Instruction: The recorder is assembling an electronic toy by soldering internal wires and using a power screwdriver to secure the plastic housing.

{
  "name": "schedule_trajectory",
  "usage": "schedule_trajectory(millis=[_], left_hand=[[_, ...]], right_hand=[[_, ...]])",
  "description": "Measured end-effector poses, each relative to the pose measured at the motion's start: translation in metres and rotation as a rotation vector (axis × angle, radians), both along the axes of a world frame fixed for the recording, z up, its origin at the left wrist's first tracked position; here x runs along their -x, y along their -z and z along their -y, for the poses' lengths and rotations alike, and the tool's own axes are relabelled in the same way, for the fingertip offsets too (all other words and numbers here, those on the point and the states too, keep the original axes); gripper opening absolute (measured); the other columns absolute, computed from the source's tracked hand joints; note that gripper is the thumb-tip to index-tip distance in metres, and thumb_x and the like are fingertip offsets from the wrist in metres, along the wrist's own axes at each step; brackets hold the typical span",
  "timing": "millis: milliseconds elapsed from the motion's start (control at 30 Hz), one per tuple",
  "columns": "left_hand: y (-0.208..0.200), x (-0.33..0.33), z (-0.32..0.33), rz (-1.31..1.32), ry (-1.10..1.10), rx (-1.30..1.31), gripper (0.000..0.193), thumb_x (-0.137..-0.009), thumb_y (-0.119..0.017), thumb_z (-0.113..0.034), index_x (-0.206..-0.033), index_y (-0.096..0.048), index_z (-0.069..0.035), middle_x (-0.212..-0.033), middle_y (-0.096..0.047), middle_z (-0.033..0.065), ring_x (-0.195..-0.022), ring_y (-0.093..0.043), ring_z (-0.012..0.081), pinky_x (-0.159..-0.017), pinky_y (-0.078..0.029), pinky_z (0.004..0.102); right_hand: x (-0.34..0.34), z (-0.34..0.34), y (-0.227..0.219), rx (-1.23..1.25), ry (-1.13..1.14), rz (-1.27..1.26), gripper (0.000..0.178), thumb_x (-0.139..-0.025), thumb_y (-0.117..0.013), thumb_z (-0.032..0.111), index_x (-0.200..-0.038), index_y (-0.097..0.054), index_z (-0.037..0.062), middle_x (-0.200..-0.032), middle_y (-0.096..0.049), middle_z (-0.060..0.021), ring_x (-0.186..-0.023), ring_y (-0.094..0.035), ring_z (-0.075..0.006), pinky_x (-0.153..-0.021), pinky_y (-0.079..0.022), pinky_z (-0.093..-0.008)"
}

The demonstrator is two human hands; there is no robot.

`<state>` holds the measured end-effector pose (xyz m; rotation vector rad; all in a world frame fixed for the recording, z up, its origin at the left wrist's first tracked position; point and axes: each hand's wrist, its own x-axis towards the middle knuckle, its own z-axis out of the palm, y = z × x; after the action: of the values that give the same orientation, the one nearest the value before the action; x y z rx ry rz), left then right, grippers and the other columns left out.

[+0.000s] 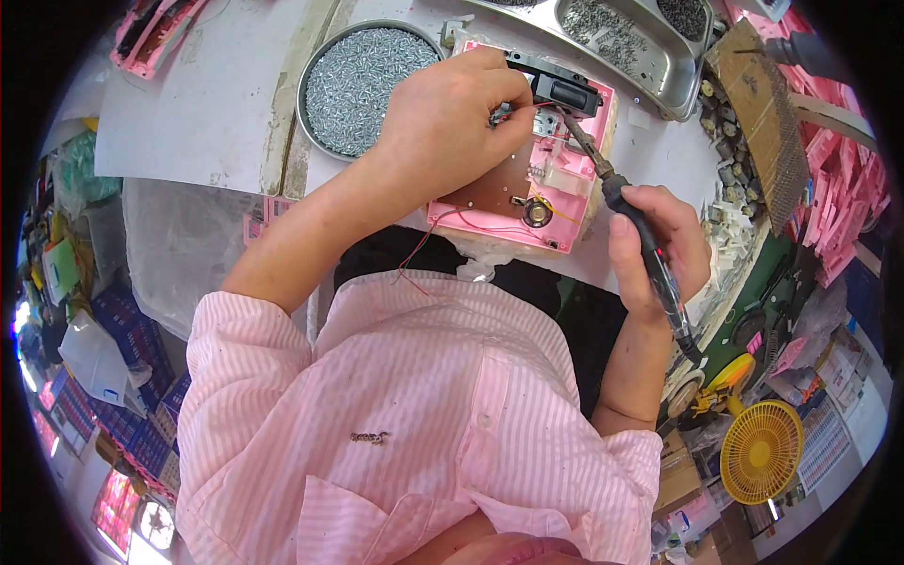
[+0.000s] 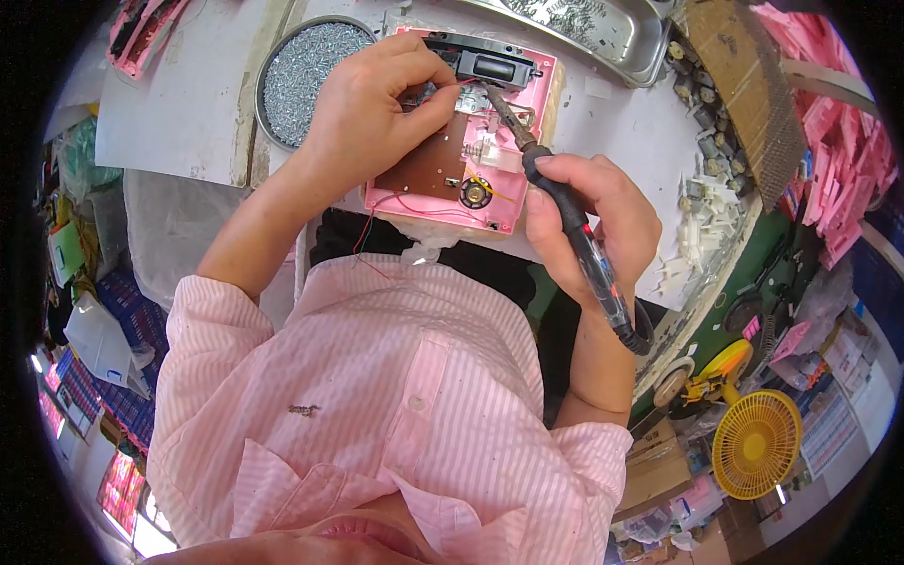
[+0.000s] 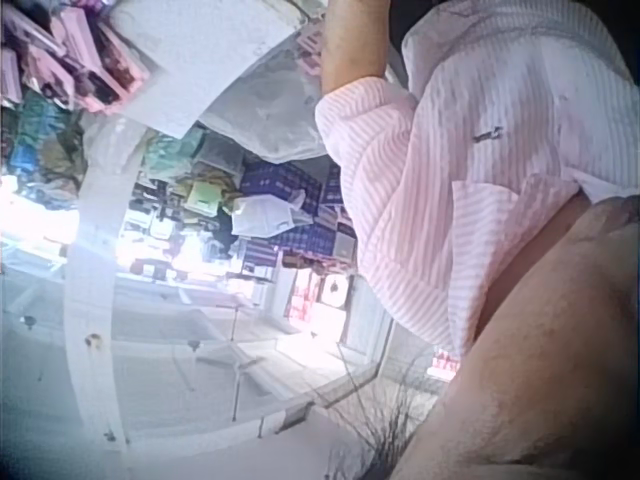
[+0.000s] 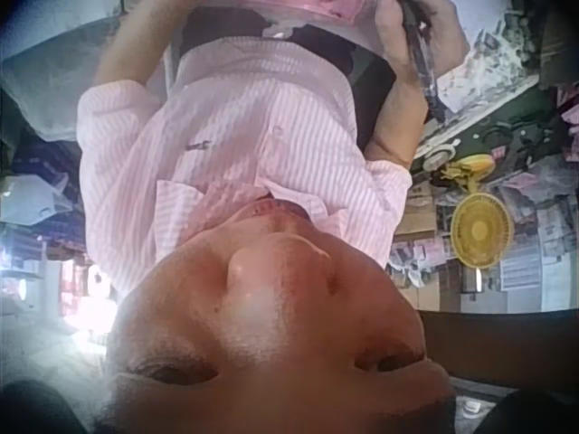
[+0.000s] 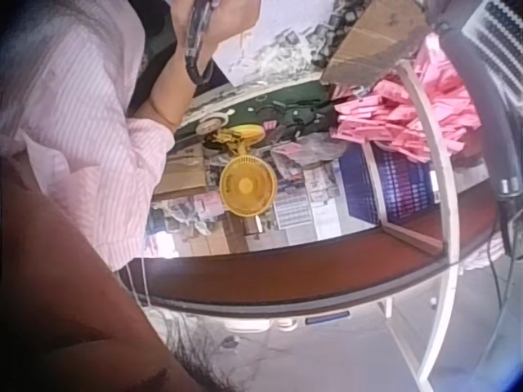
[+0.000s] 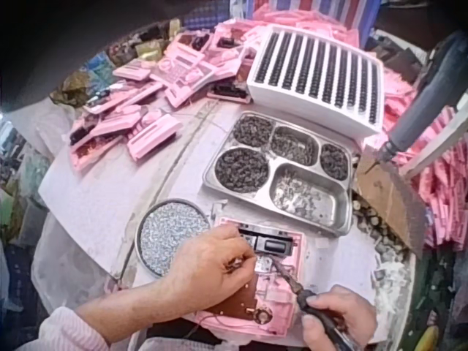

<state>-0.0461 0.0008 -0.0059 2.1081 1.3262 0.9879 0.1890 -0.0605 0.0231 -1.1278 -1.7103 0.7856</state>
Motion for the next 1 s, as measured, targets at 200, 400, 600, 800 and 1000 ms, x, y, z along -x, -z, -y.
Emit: schedule_trajectory(millis=[200,400,600,800,1000], left_hand=[[-0.0022,-0.0003,0.0001,-0.023,-0.004,0.006,0.012,-0.081,-0.073,-0.014,-0.084,-0.069,-0.003,-0.077,-0.06,0.0089,-0.064,-0.06,0.0238,-0.058,-0.049,0.0338],[0.0001,-0.0012,-0.0005,-0.012,-0.013,0.003,0.012,-0.082,-0.073,-0.015,-0.085,-0.069,-0.003,-0.077,-0.06,0.0088,-0.063,-0.06,0.0238,-0.057,-0.048,0.0342],[-0.0039,-0.0012,0.0007,-0.059,-0.035,0.047,0.013,-0.081,-0.067,-0.02,-0.084,-0.072,-0.009,-0.081,-0.064,0.0072,-0.075,-0.066,0.0292,-0.064,-0.054,0.0413],[-0.0004,-0.0011,0.0001,-0.025,-0.017,0.001,0.012,-0.082,-0.072,-0.016,-0.084,-0.069,-0.004,-0.077,-0.06,0.0084,-0.063,-0.061,0.0248,-0.057,-0.048,0.0348],[-0.0009,-0.002,0.0002,-0.045,-0.029,-0.016,0.012,-0.082,-0.072,-0.016,-0.083,-0.068,-0.004,-0.077,-0.06,0.0082,-0.063,-0.061,0.0258,-0.058,-0.049,0.0351]], right_hand=[[0.002,-0.0028,0.0055,-0.057,0.005,0.023,0.025,-0.08,-0.076,0.007,-0.102,-0.067,0.0001,-0.072,-0.062,-0.0057,-0.056,-0.051,-0.0099,-0.05,-0.038,-0.0218],[0.0016,-0.004,0.0061,-0.054,0.01,0.034,0.024,-0.079,-0.075,0.006,-0.101,-0.068,0.0002,-0.072,-0.063,-0.0058,-0.056,-0.051,-0.0094,-0.049,-0.037,-0.0217],[0.0032,-0.005,0.0047,-0.072,0.011,0.032,0.024,-0.079,-0.075,0.006,-0.101,-0.068,0.0,-0.072,-0.063,-0.0056,-0.056,-0.051,-0.0093,-0.049,-0.036,-0.0219],[0.0025,-0.0064,0.0075,-0.093,0.003,0.036,0.023,-0.08,-0.075,0.007,-0.1,-0.068,-0.0008,-0.071,-0.062,-0.006,-0.055,-0.051,-0.01,-0.049,-0.036,-0.0221],[0.0004,-0.0056,0.0048,-0.08,0.003,0.022,0.023,-0.08,-0.076,0.007,-0.1,-0.068,-0.0011,-0.07,-0.062,-0.0062,-0.055,-0.05,-0.0106,-0.049,-0.036,-0.0228]])
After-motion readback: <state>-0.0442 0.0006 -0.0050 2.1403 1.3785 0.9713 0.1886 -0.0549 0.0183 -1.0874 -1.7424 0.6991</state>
